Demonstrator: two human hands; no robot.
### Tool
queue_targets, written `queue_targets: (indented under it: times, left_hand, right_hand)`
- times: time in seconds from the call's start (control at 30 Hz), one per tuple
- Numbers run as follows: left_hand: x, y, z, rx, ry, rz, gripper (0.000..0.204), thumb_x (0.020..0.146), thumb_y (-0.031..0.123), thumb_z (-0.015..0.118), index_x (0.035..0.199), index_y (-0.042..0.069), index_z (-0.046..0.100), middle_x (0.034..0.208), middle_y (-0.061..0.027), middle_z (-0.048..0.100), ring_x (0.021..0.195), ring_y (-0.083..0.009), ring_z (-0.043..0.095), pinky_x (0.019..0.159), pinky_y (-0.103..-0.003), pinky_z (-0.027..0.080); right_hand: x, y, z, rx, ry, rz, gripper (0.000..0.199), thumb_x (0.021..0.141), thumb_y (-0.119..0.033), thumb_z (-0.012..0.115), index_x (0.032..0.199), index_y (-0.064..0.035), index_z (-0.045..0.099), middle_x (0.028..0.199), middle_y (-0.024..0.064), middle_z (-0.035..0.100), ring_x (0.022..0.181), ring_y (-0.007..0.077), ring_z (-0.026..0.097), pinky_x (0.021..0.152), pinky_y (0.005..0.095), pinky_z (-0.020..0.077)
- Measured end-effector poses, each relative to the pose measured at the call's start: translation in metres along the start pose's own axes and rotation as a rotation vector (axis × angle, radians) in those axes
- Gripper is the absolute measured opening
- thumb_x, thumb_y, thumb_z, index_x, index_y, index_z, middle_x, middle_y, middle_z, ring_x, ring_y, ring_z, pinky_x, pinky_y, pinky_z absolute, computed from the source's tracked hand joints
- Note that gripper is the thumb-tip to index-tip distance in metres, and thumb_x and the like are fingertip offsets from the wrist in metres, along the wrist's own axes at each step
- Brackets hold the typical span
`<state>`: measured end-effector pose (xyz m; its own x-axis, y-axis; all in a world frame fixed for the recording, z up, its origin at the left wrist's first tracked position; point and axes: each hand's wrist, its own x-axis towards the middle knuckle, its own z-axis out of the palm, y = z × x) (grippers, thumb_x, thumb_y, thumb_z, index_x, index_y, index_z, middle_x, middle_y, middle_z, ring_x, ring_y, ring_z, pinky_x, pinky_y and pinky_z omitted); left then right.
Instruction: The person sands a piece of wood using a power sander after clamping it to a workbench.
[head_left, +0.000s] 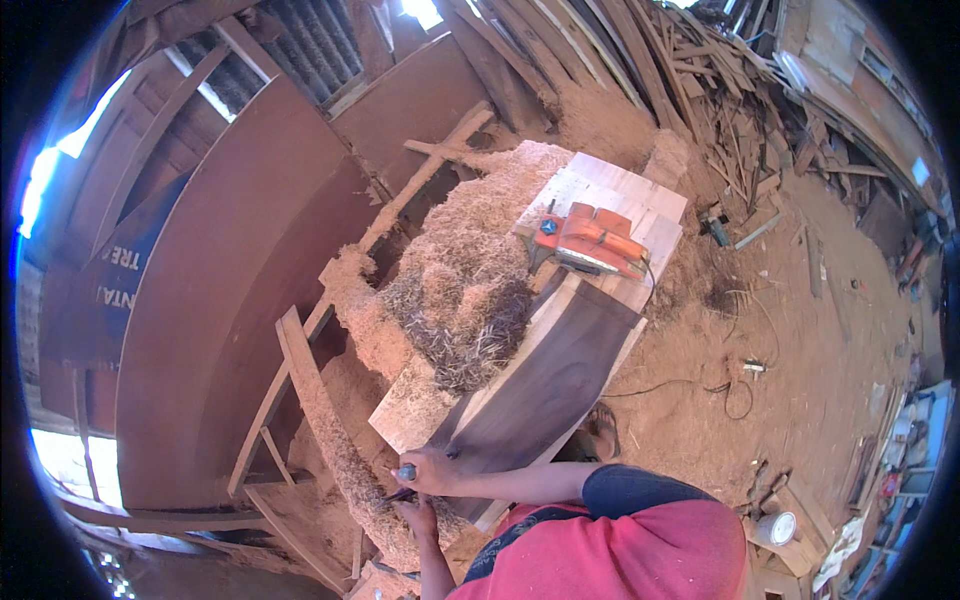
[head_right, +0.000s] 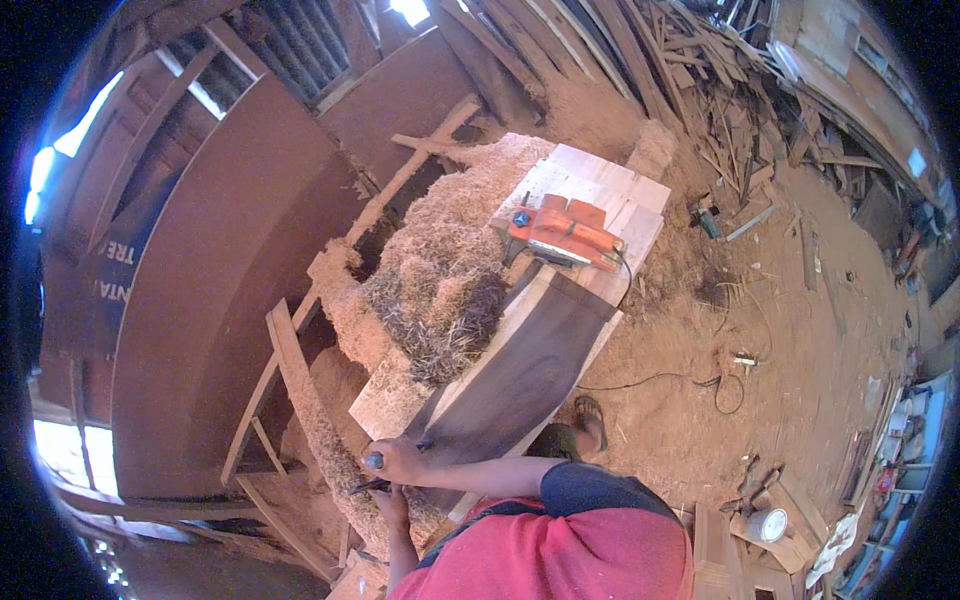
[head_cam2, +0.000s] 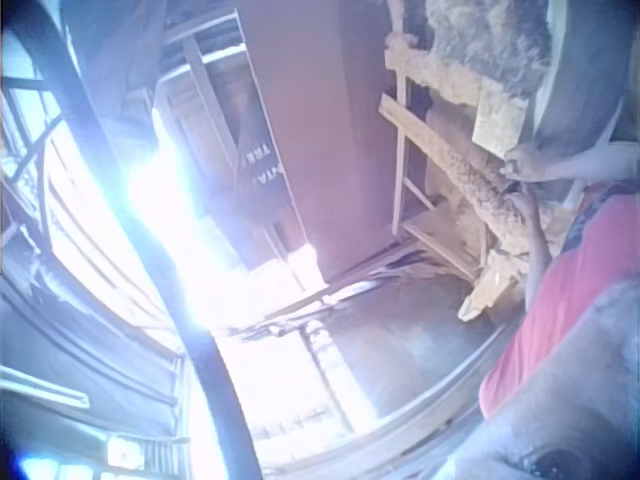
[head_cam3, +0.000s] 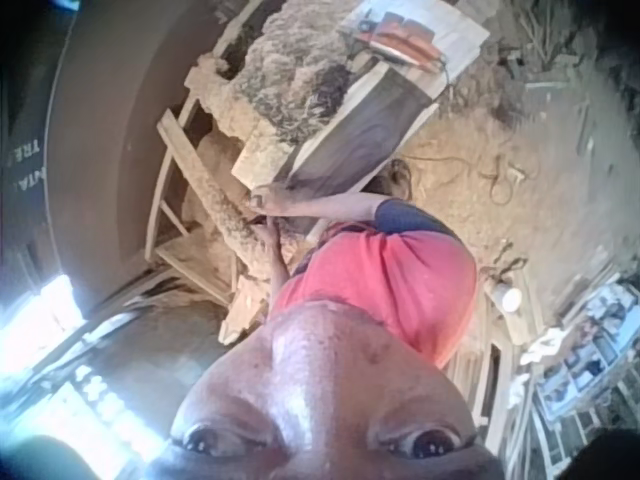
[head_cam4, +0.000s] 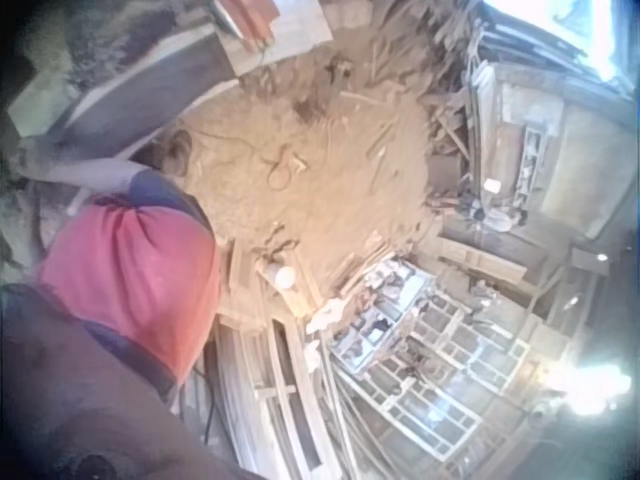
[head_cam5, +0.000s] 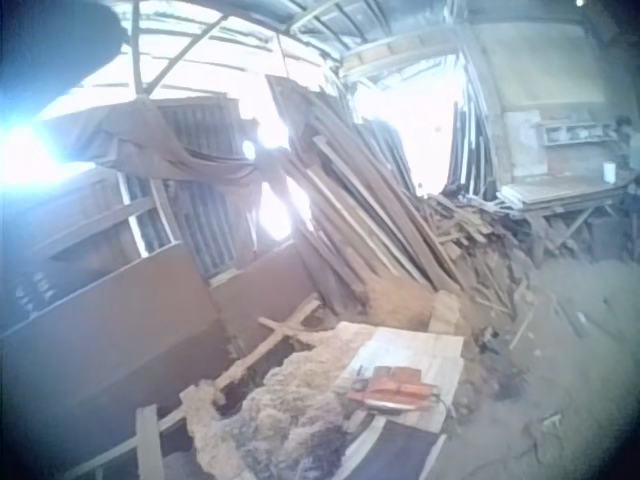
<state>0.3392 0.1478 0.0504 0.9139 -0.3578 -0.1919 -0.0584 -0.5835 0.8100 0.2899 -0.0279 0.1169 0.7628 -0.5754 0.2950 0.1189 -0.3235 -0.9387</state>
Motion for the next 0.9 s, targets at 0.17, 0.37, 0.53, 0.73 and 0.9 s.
queue_targets:
  times: [0.17,0.37,0.53,0.73,0.9]
  left_hand:
    - [-0.001,-0.013,0.025,-0.111,0.065,0.041,0.075,0.094,0.013,0.069,0.150,-0.011,0.024,0.152,-0.0280,0.039,0.138,-0.0328,0.042,0.115,-0.040,0.033]
    - [-0.068,-0.060,0.110,-0.037,0.514,0.032,0.075,0.090,0.010,0.071,0.152,-0.005,0.031,0.153,-0.0278,0.039,0.136,-0.0369,0.046,0.112,-0.043,0.038]
    - [-0.150,-0.023,0.210,0.220,0.359,-0.292,0.070,0.089,0.011,0.071,0.148,-0.005,0.037,0.149,-0.0271,0.043,0.131,-0.0367,0.050,0.107,-0.043,0.041]
    - [-0.193,0.024,0.284,0.404,-0.112,-0.414,0.064,0.089,0.013,0.072,0.143,-0.006,0.044,0.144,-0.0263,0.048,0.125,-0.0364,0.054,0.102,-0.043,0.044]
    - [-0.217,0.049,0.302,0.486,-0.301,-0.426,0.060,0.088,0.015,0.073,0.138,-0.006,0.050,0.140,-0.0256,0.053,0.121,-0.0362,0.057,0.098,-0.043,0.047]
  right_hand:
    - [0.009,0.013,-0.084,0.017,-0.304,0.012,0.044,0.084,-0.045,0.075,0.106,-0.0080,0.066,0.111,0.0154,0.065,0.109,0.0375,0.061,0.092,0.0464,0.0501]
    - [0.045,0.024,-0.326,-0.373,0.110,-0.253,0.042,0.082,-0.035,0.077,0.115,-0.0120,0.065,0.123,0.0127,0.057,0.112,0.0319,0.060,0.096,0.0452,0.0484]
    - [0.081,0.038,-0.518,-0.731,0.369,-0.204,0.041,0.082,-0.033,0.077,0.115,-0.0123,0.064,0.118,0.0123,0.056,0.110,0.0339,0.058,0.094,0.0453,0.0476]
    - [0.080,0.068,-0.556,-0.493,0.114,0.089,0.060,0.080,-0.037,0.078,0.128,-0.0090,0.055,0.118,0.0155,0.056,0.113,0.0388,0.057,0.096,0.0490,0.0472]
    - [0.075,0.096,-0.560,-0.534,0.059,0.030,0.062,0.085,-0.032,0.074,0.136,-0.0078,0.048,0.120,0.0179,0.055,0.111,0.0383,0.059,0.093,0.0476,0.0494]
